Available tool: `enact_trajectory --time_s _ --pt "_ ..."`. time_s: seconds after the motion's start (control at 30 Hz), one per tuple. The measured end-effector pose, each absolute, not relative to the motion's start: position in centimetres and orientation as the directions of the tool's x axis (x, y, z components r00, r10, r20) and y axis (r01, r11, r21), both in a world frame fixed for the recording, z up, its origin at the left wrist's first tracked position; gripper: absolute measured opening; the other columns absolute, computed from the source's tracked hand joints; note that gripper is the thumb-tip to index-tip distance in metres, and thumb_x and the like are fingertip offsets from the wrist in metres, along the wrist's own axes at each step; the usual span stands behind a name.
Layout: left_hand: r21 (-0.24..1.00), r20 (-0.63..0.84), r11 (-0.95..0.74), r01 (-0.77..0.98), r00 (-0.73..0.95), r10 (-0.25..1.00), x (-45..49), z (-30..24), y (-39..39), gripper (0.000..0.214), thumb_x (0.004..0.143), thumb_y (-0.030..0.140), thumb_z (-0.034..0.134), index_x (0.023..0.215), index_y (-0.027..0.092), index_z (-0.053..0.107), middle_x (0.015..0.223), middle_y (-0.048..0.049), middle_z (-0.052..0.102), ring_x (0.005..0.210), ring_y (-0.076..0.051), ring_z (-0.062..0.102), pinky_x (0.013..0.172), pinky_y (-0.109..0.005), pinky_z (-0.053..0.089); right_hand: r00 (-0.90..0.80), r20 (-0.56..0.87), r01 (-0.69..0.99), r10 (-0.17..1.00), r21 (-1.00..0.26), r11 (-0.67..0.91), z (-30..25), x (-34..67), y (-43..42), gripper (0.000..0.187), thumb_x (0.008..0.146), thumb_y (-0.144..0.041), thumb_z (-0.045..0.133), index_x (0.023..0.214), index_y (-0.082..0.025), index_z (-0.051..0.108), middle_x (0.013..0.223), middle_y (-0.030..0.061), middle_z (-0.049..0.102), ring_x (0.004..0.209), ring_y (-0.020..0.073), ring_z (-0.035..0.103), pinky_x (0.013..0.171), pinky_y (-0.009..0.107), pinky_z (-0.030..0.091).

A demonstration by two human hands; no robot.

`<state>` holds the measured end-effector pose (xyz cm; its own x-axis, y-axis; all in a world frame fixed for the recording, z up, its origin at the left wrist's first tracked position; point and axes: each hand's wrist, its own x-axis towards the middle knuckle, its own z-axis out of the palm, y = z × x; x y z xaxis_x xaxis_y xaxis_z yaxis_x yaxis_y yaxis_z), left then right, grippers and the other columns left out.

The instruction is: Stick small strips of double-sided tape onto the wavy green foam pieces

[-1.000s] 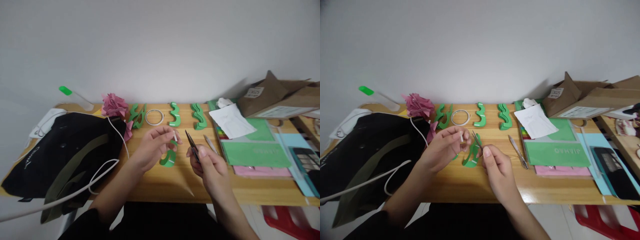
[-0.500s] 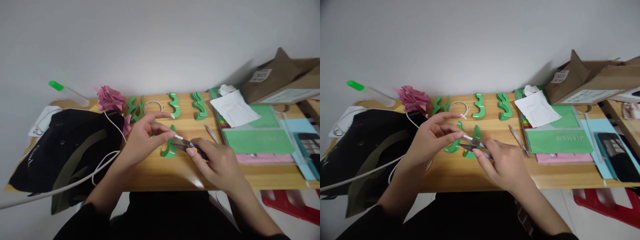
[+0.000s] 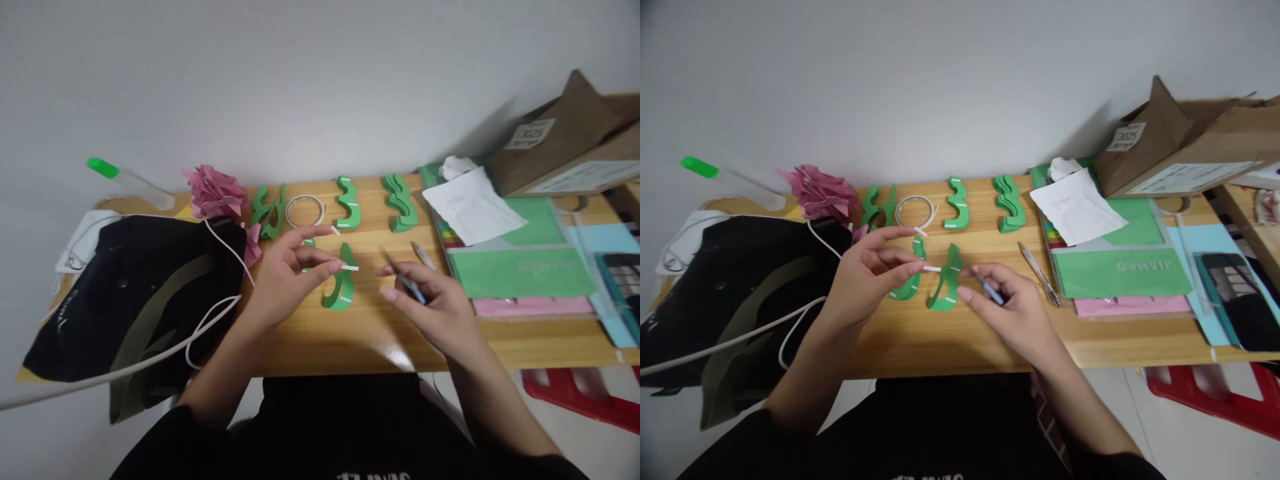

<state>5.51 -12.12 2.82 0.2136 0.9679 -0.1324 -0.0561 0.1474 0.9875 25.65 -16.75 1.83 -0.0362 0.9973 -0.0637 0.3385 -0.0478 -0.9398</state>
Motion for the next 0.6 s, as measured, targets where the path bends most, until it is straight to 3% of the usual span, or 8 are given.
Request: enact_trajectory --time_s 0.07,0.17,0.43,0.53,0.6 --pt "0.981 -0.163 0.182 -0.062 0.228 0.96 5.6 2.4 -12.3 0.042 0.072 0.022 0.078 0.11 0.017 0.061 0.073 0.0007 0.075 0.072 -0.013 0.071 0.066 -0.021 0.052 0.052 -0.15 0.136 0.987 -0.979 -0.155 1.1 24.9 -16.5 0.03 0.078 -0.044 0.068 0.091 -0.018 0.07 0.055 -0.0047 0.048 0.047 0.0095 0.039 0.047 0.025 0.031" --pt "0.98 -0.178 0.193 -0.04 0.235 0.955 5.7 1.9 -12.7 0.042 0.075 0.024 0.075 0.112 0.016 0.059 0.075 -0.0016 0.076 0.075 -0.016 0.072 0.066 -0.024 0.053 0.039 -0.226 -0.034 0.973 -0.974 -0.224 0.4 23.8 -16.0 0.029 0.075 -0.042 0.072 0.087 -0.016 0.071 0.049 -0.0083 0.037 0.043 0.0071 0.031 0.045 0.025 0.028" --pt "0.992 -0.128 0.117 0.056 0.286 0.95 5.0 1.4 -13.9 0.042 0.083 0.027 0.067 0.122 0.016 0.053 0.09 -0.0068 0.077 0.093 -0.021 0.073 0.078 -0.03 0.056 0.013 -0.221 -0.059 0.975 -0.974 -0.22 0.3 23.3 -15.8 0.028 0.07 -0.043 0.076 0.069 -0.018 0.065 0.05 -0.0074 0.039 0.044 0.0063 0.031 0.042 0.023 0.027" --pt "0.972 -0.027 -0.039 0.232 0.275 0.961 3.8 0.2 -15.6 0.045 0.087 0.024 0.062 0.13 0.019 0.048 0.114 -0.01 0.071 0.111 -0.023 0.066 0.09 -0.035 0.053 -0.007 -0.269 -0.091 0.963 -0.959 -0.269 -0.3 24.2 -16.3 0.028 0.07 -0.044 0.076 0.07 -0.018 0.064 0.049 -0.008 0.037 0.042 0.0059 0.028 0.04 0.023 0.022" --pt "0.909 0.088 -0.208 0.362 0.321 0.943 2.9 -1.3 -17.0 0.046 0.089 0.021 0.058 0.133 0.021 0.046 0.126 -0.0102 0.065 0.118 -0.024 0.061 0.097 -0.039 0.051 0.071 -0.296 -0.123 0.953 -0.95 -0.286 -1.4 25.0 -16.6 0.029 0.07 -0.044 0.076 0.071 -0.018 0.064 0.047 -0.009 0.034 0.04 0.0052 0.025 0.038 0.022 0.018"
